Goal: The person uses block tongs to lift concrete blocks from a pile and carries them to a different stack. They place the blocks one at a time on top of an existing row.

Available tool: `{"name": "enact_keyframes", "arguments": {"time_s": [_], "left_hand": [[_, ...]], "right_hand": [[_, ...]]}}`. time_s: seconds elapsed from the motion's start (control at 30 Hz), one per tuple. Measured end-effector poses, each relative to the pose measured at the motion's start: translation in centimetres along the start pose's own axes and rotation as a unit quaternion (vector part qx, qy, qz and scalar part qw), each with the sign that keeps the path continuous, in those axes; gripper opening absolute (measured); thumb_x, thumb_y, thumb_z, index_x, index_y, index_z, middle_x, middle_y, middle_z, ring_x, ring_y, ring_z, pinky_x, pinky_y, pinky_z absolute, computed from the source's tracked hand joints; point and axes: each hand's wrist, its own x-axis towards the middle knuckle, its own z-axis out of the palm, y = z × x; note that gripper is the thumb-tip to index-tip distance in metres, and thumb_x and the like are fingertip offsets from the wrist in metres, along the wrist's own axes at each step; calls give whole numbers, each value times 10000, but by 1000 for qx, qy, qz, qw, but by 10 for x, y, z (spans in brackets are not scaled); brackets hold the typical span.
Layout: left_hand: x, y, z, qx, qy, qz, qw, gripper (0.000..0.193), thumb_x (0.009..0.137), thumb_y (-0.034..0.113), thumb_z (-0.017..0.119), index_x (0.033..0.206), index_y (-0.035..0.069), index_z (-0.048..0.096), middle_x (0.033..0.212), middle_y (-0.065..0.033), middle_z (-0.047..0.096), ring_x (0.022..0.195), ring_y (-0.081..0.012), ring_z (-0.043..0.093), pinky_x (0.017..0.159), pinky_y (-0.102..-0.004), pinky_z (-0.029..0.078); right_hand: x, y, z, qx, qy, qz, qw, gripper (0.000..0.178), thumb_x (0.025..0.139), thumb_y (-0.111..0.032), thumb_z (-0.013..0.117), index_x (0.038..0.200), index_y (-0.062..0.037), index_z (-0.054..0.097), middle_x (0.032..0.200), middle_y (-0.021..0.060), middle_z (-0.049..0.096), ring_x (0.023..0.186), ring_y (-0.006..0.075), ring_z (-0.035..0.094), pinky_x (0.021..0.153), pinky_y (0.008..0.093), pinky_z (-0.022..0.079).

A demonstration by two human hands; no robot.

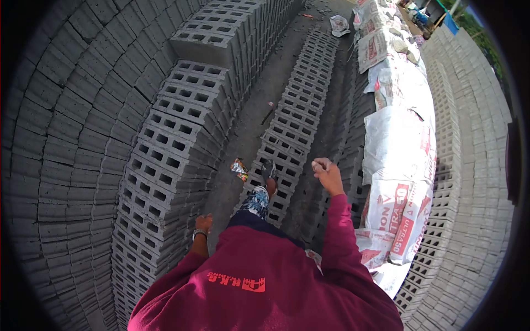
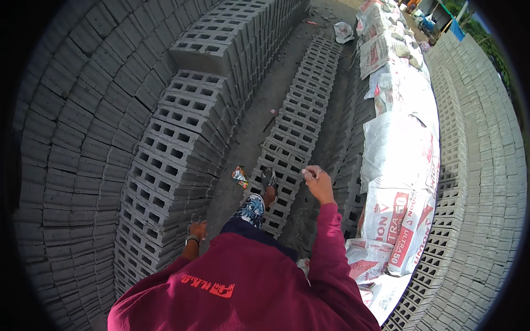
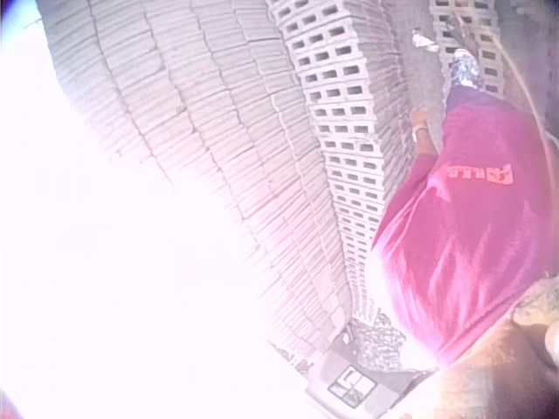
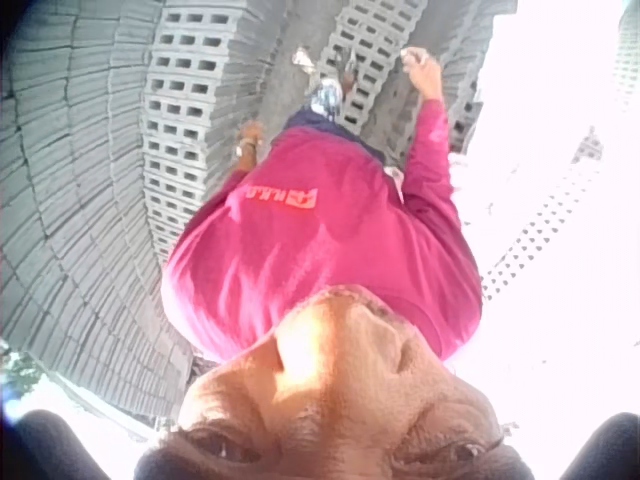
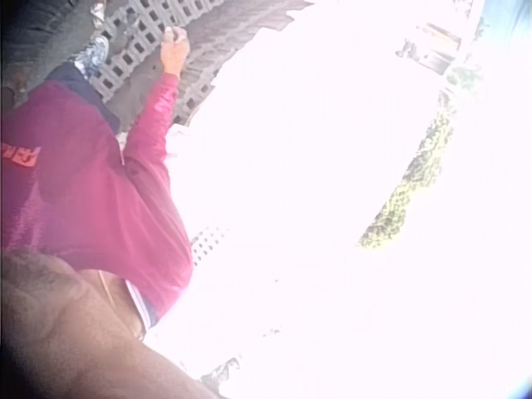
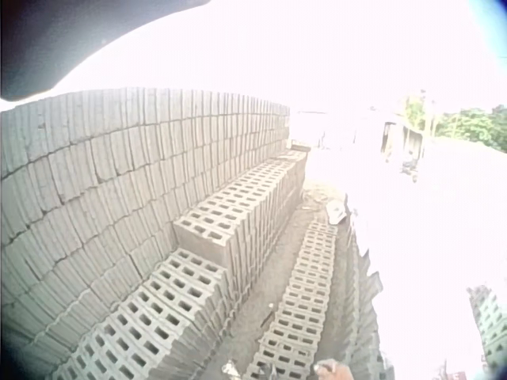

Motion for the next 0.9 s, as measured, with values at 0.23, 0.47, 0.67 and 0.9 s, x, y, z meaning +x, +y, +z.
{"name": "enact_keyframes", "arguments": {"time_s": [0.23, 0.47, 0.67, 0.9], "left_hand": [[61, 152, 59, -61, -7, -13, 998, 357, 899, 336, 628, 910, -20, 651, 682, -92, 626, 556, -187, 598, 474, -367, 449], [131, 334, 87, -115, 41, 195, 973, 365, 906, 342, 610, 853, -17, 652, 647, -101, 613, 570, -188, 594, 556, -387, 466], [130, 425, 139, -207, 23, 181, 961, 335, 899, 321, 612, 880, -4, 691, 681, -105, 630, 648, -178, 625, 650, -380, 518], [129, 350, 151, -336, 131, -97, 928, 300, 915, 305, 615, 868, 11, 655, 650, -74, 604, 547, -180, 604, 470, -339, 459]], "right_hand": [[96, 33, -38, -118, -48, 69, 989, 347, 901, -253, 663, 1054, 58, 673, 795, 108, 689, 700, 152, 649, 664, 314, 513], [180, 4, -80, -27, 21, 132, 991, 422, 900, -314, 681, 1075, 69, 656, 830, 106, 691, 650, 161, 663, 577, 293, 530], [299, -21, -124, -75, -17, 167, 983, 318, 906, -204, 652, 1032, 89, 661, 787, 104, 678, 651, 154, 659, 588, 284, 546], [522, -29, -121, -124, -167, 138, 968, 301, 911, -201, 630, 1044, 68, 662, 809, 108, 682, 635, 164, 657, 558, 292, 537]]}}
